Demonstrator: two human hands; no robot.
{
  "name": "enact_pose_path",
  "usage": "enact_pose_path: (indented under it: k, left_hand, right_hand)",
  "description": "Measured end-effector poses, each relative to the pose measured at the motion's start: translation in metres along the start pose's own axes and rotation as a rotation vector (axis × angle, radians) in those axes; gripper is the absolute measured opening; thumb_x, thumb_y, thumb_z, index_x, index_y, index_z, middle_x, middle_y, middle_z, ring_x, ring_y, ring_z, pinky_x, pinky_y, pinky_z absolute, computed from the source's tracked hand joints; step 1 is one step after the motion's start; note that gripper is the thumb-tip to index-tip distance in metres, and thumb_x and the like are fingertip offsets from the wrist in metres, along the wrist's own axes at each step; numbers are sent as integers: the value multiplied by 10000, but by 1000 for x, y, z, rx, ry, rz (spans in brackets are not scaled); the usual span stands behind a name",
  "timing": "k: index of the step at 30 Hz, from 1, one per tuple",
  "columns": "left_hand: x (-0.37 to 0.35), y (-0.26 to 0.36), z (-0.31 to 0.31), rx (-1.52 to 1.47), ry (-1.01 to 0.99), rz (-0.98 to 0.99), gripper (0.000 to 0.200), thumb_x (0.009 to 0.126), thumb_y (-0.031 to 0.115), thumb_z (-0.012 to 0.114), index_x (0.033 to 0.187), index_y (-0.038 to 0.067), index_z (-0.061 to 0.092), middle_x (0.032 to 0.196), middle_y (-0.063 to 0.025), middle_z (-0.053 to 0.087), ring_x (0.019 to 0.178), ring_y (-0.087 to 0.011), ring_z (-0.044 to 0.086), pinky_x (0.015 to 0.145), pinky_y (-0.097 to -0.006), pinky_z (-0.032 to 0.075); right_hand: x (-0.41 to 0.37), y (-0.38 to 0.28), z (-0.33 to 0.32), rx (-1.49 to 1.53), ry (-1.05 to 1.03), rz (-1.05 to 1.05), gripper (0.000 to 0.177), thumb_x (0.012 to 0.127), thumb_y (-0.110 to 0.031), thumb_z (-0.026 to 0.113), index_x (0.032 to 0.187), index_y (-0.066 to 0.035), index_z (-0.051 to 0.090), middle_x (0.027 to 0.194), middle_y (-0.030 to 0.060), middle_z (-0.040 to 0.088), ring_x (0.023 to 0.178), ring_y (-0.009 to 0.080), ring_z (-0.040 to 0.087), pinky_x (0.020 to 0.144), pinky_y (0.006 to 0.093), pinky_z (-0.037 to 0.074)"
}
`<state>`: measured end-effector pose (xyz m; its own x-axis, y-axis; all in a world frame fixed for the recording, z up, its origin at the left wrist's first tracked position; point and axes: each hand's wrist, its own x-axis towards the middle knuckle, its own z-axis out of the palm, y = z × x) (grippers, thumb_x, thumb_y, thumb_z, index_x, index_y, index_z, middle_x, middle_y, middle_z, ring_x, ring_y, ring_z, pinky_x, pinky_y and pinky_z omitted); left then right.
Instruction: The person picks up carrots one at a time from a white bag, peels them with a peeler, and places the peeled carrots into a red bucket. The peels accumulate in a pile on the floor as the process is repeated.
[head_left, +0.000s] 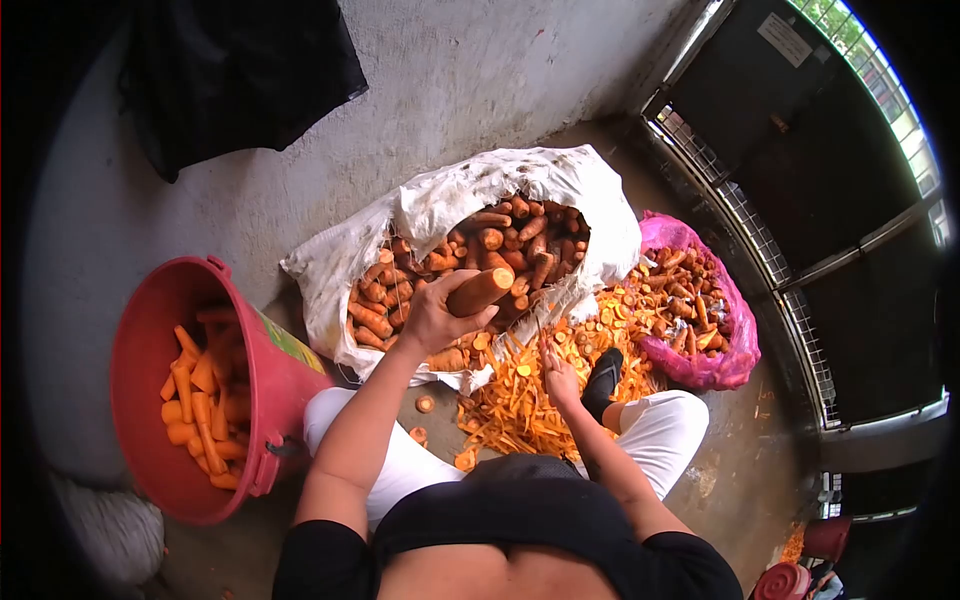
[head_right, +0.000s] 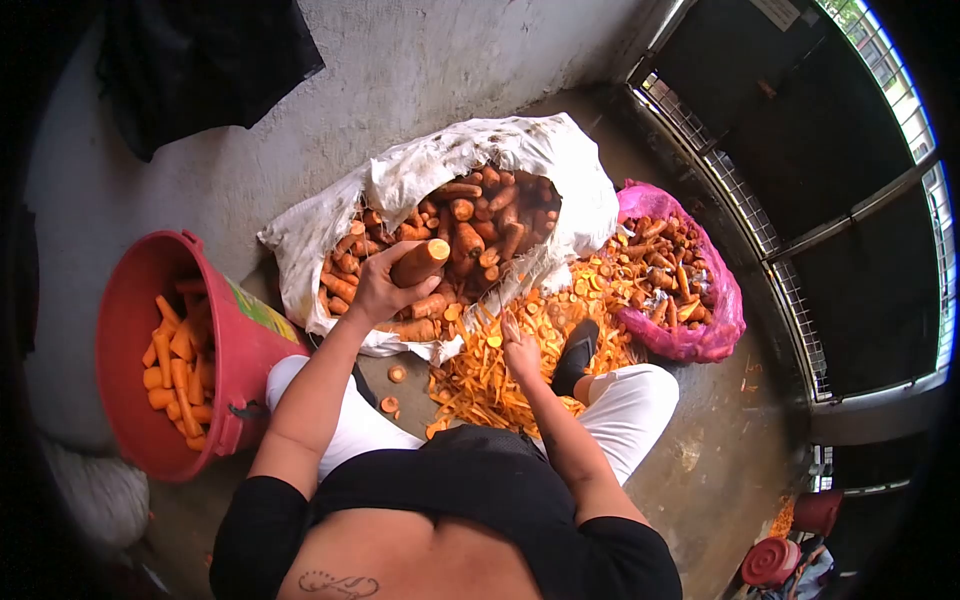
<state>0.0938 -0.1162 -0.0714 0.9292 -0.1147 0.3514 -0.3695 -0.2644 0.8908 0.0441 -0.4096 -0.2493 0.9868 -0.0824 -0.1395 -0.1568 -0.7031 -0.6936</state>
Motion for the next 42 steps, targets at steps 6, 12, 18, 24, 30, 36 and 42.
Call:
enact_pose_path:
  k: [6, 12, 18, 24, 30, 36, 42]
  left_hand:
    - [1, -16, 8, -550, -10, -250, 468, 824, 396, 666, 1074, 10, 584, 814, -53, 619, 734, -119, 595, 674, -291, 491]
    - [-4, -29, 15, -652, 106, -324, 550, 805, 518, 666, 1085, 64, 533, 820, -69, 628, 717, -172, 634, 650, -321, 533]
    - [-2, -23, 3, 369, 315, 492, 502, 675, 408, 792, 1029, 124, 578, 936, -64, 628, 842, -261, 637, 751, -384, 511]
    - [-7, -18, 2, 368, 345, 529, 612, 579, 325, 859, 1054, 141, 521, 950, -52, 609, 864, -277, 619, 763, -394, 497]
    - [-7, -21, 3, 346, 378, 521, 614, 576, 309, 860, 1058, 135, 522, 960, -53, 612, 857, -276, 624, 754, -388, 501]
    - [-6, -16, 2, 374, 347, 512, 509, 609, 293, 828, 1005, 119, 560, 918, -59, 631, 837, -273, 635, 746, -384, 512]
    - [-5, -19, 13, 551, 190, 281, 361, 650, 265, 769, 918, 86, 605, 871, -73, 654, 770, -278, 660, 698, -373, 536]
  right_hand:
    - [2, 11, 0, 299, -66, 301, 329, 927, -313, 505, 906, -11, 632, 656, 185, 580, 525, 296, 551, 518, 396, 423]
    - [-11, 1, -8, 171, -64, 270, 456, 976, -442, 447, 1032, -26, 625, 582, 80, 519, 511, 180, 518, 486, 330, 389]
    - [-13, -74, -33, 182, 241, -254, 440, 980, -382, 463, 841, 13, 597, 584, 89, 520, 530, 175, 516, 503, 327, 399]
    - [-24, -115, -50, 418, 177, -299, 217, 954, -161, 520, 854, 10, 608, 609, 88, 541, 493, 179, 479, 510, 292, 391]
    - [-36, -152, -65, 232, 246, -572, 115, 893, -115, 598, 929, -7, 617, 622, 52, 528, 531, 141, 507, 512, 259, 399]
    - [-42, -169, -78, 143, 175, -666, 136, 804, -93, 659, 914, -18, 631, 659, 102, 537, 574, 252, 531, 558, 318, 425]
    - [-39, -180, -68, 181, 148, -445, 215, 866, -206, 624, 1038, -88, 676, 631, 115, 591, 549, 214, 589, 525, 322, 448]
